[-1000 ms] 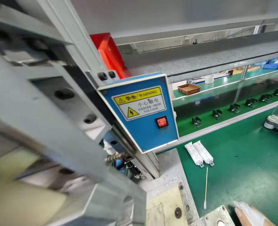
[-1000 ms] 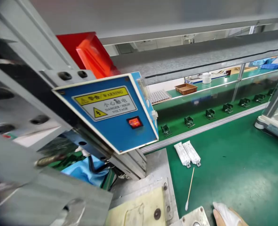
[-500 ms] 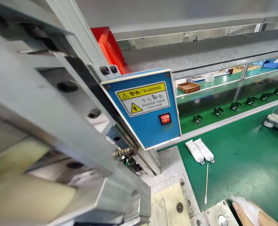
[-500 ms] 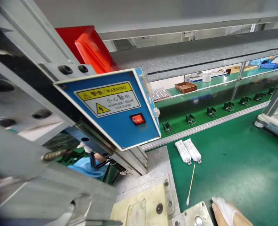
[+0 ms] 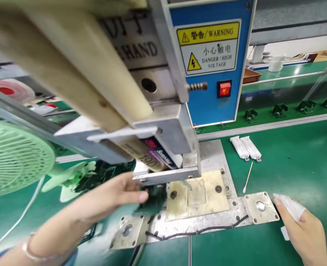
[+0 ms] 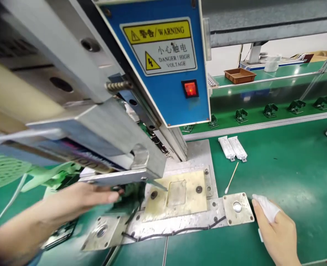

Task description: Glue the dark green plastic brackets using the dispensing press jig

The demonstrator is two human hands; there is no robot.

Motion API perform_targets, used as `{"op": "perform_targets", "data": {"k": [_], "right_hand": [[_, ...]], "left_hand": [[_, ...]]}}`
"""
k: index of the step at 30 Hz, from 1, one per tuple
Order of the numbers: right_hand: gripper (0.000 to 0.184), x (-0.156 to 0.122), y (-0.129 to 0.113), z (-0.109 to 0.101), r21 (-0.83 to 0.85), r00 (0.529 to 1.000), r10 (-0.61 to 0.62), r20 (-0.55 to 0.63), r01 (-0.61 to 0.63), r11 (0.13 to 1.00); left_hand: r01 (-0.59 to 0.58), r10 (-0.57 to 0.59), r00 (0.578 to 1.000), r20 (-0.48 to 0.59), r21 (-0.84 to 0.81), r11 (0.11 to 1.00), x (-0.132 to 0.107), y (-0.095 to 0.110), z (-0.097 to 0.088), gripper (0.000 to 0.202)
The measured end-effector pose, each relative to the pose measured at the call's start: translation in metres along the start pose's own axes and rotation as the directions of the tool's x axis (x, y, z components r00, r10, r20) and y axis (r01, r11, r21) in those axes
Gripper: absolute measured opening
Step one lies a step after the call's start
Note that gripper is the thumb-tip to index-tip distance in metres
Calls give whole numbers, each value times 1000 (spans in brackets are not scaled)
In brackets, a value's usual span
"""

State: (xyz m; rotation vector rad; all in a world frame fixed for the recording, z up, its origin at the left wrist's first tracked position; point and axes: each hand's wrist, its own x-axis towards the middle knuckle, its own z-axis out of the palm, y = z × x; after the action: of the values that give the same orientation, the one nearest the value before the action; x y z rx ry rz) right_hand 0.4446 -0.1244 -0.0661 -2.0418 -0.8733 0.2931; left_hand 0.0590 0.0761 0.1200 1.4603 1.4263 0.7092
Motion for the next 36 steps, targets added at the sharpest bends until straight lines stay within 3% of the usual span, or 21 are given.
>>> {"op": "perform_targets", "data": {"k": [1, 3, 4, 6, 9, 13, 20, 23, 25, 26, 28, 30, 31, 33, 36], "right_hand": [[44, 1, 0, 0, -11, 1000, 13, -4, -13, 1000], [47, 2, 0, 0, -34, 999, 42, -7, -42, 999], [47, 2, -1, 0, -39, 999, 50, -14, -50, 998], [47, 1, -4, 0, -33, 998, 54, -38, -55, 998], [46, -1, -10, 0, -9, 998, 38, -49, -39, 999], [46, -3, -19, 0, 9, 996, -25, -85, 26, 1000], [48, -4, -25, 1, 34, 997, -12, -77, 15, 999], [46, -5, -25, 0, 40, 997, 6, -72, -3, 999], [47, -5, -24, -1, 52, 996, 60, -69, -57, 997], [49, -5, -24, -2, 63, 992, 107, -64, -103, 993], [56, -5, -29, -2, 88, 977, 212, -24, -210, 974], [62, -5, -39, 0, 104, 958, 281, 66, -286, 953], [64, -5, -45, 1, 108, 947, 297, 120, -310, 945], [65, -5, -58, 4, 127, 922, 323, 214, -354, 927], [68, -4, -72, 5, 138, 898, 365, 246, -405, 904]], "left_hand": [[105, -95, 980, 173, -49, 993, -7, -7, 6, 55], [293, -199, 859, 471, -135, 946, -20, -21, 25, 58], [330, -191, 821, 538, -175, 928, -24, -26, 35, 57], [319, -140, 818, 558, -237, 918, -25, -32, 54, 52], [216, -55, 848, 528, -249, 944, -15, -33, 69, 49], [-46, 132, 885, 447, -198, 979, 3, -40, 75, 50], [-231, 254, 878, 406, -106, 967, 2, -53, 85, 51], [-373, 286, 868, 405, 152, 915, -2, -50, 71, 56], [-437, 349, 894, 282, 371, 819, -6, -52, 51, 64], [-423, 385, 906, 177, 441, 792, -10, -56, 38, 67], [-311, 385, 921, -63, 476, 823, -20, -66, 14, 67], [-118, 205, 961, -186, 396, 910, -33, -80, -5, 64], [-6, 72, 979, -190, 324, 946, -39, -88, -10, 62], [180, -159, 973, -167, 121, 976, -50, -103, -14, 64], [239, -277, 938, -207, -191, 952, -60, -125, -5, 63]]}}
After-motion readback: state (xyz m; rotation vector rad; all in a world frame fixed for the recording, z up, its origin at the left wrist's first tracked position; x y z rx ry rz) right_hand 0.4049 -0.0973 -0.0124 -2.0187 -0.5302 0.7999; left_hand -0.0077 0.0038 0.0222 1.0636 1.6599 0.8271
